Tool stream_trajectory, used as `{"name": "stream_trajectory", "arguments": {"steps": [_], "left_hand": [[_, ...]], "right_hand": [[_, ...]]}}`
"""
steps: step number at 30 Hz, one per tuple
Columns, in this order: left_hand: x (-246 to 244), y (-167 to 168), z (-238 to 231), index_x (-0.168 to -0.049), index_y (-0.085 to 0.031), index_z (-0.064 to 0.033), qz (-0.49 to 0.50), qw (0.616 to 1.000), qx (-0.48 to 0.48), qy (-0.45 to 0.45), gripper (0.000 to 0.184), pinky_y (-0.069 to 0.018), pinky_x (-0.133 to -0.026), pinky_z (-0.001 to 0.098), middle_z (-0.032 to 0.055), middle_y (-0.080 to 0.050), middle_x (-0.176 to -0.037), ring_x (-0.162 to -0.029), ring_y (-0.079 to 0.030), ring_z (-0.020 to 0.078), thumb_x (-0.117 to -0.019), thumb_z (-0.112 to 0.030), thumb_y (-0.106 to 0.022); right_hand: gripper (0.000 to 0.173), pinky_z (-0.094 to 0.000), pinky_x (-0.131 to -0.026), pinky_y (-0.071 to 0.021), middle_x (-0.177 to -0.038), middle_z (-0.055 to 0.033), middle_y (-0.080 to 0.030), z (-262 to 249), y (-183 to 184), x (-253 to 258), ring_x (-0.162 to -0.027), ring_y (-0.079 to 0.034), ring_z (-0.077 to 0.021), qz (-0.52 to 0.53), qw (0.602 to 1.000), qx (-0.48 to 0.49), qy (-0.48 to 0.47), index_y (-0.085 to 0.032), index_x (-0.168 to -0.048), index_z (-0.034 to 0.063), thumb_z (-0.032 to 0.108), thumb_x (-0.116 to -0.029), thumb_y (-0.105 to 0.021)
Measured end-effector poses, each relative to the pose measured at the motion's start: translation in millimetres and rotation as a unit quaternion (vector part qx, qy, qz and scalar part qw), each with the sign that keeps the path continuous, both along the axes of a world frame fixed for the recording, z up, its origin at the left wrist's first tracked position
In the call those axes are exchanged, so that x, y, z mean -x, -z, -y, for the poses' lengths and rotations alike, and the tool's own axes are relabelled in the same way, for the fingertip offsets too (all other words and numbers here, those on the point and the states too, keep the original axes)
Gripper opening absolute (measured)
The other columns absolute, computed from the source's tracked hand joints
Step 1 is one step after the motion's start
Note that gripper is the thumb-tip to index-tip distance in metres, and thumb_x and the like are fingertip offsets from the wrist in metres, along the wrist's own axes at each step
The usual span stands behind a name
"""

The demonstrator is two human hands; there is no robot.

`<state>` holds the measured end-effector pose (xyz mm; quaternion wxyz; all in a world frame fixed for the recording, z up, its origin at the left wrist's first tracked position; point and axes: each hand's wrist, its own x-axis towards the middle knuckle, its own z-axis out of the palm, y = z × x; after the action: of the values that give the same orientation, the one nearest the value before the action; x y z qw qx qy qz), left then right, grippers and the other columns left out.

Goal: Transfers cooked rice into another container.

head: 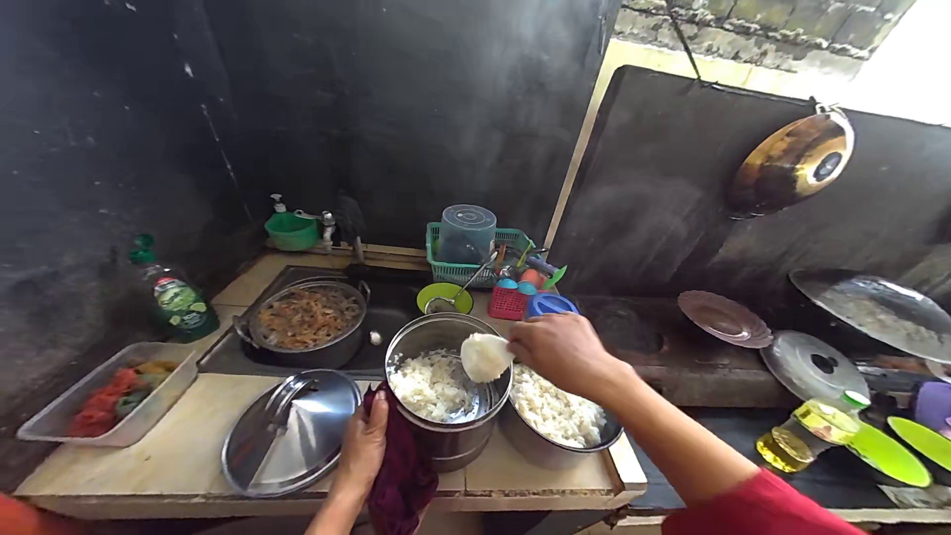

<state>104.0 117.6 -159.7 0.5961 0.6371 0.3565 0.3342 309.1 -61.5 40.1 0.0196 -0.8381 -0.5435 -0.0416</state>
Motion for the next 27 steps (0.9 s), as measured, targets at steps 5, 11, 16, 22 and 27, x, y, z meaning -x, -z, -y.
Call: {"name": "stream_trajectory", "arguments": {"steps": [5,11,16,22,27], "left_hand": [[0.2,-2.0,1.2,-0.117,-0.065,0.0035,-0.004,1.000,0.012,-0.004,0.042,-0.0540,-0.090,0.0252,0.0081,-0.071,-0.101,-0.096,-0.067,0.0050,-0.1079,-0.030,-0.042],[2.8,0.4,-6.1,-0.129,-0.063,0.0009,-0.061,0.997,-0.025,0.038,0.052,-0.0492,-0.104,0.0323,0.0132,-0.070,-0.119,-0.115,-0.065,0.0118,-0.1067,-0.038,-0.036],[0.7,-3.0,-1.3,-0.130,-0.063,0.0010,-0.073,0.997,-0.028,0.028,0.053,-0.0488,-0.105,0.0331,0.0139,-0.070,-0.120,-0.116,-0.064,0.0130,-0.1069,-0.039,-0.035],[-1.9,2.3,2.6,-0.130,-0.062,0.0031,-0.058,0.997,-0.042,-0.004,0.056,-0.0479,-0.106,0.0318,0.0145,-0.069,-0.122,-0.117,-0.064,0.0122,-0.1047,-0.040,-0.037],[-3.7,2.3,6.0,-0.129,-0.062,0.0039,-0.053,0.998,-0.044,-0.013,0.054,-0.0477,-0.105,0.0302,0.0148,-0.069,-0.121,-0.116,-0.064,0.0119,-0.1047,-0.038,-0.037]], "right_hand": [[0.015,-0.0588,-0.088,-0.0487,-0.094,-0.0216,-0.070,-83.2,48.9,4.9,-0.093,-0.067,-0.0391,0.086,0.979,0.185,-0.017,-0.071,-0.096,-0.0042,0.004,-0.0970,-0.059],[0.030,-0.0582,-0.095,-0.0477,-0.102,-0.0168,-0.072,-118.5,83.1,-9.2,-0.101,-0.068,-0.0353,0.000,0.985,0.141,-0.097,-0.072,-0.106,0.0037,0.028,-0.1042,-0.055],[0.034,-0.0564,-0.091,-0.0440,-0.088,-0.0080,-0.072,-128.5,91.0,-29.9,-0.089,-0.068,-0.0274,-0.021,0.961,0.128,-0.244,-0.073,-0.100,0.0128,0.038,-0.1054,-0.052],[0.040,-0.0565,-0.092,-0.0409,-0.086,-0.0110,-0.071,-117.2,100.6,-24.7,-0.088,-0.067,-0.0285,-0.127,0.934,0.155,-0.295,-0.073,-0.102,0.0115,0.039,-0.1076,-0.045],[0.041,-0.0550,-0.089,-0.0402,-0.085,-0.0122,-0.069,-109.6,96.4,-16.9,-0.086,-0.065,-0.0284,-0.180,0.929,0.169,-0.276,-0.071,-0.100,0.0088,0.038,-0.1081,-0.043]]}}
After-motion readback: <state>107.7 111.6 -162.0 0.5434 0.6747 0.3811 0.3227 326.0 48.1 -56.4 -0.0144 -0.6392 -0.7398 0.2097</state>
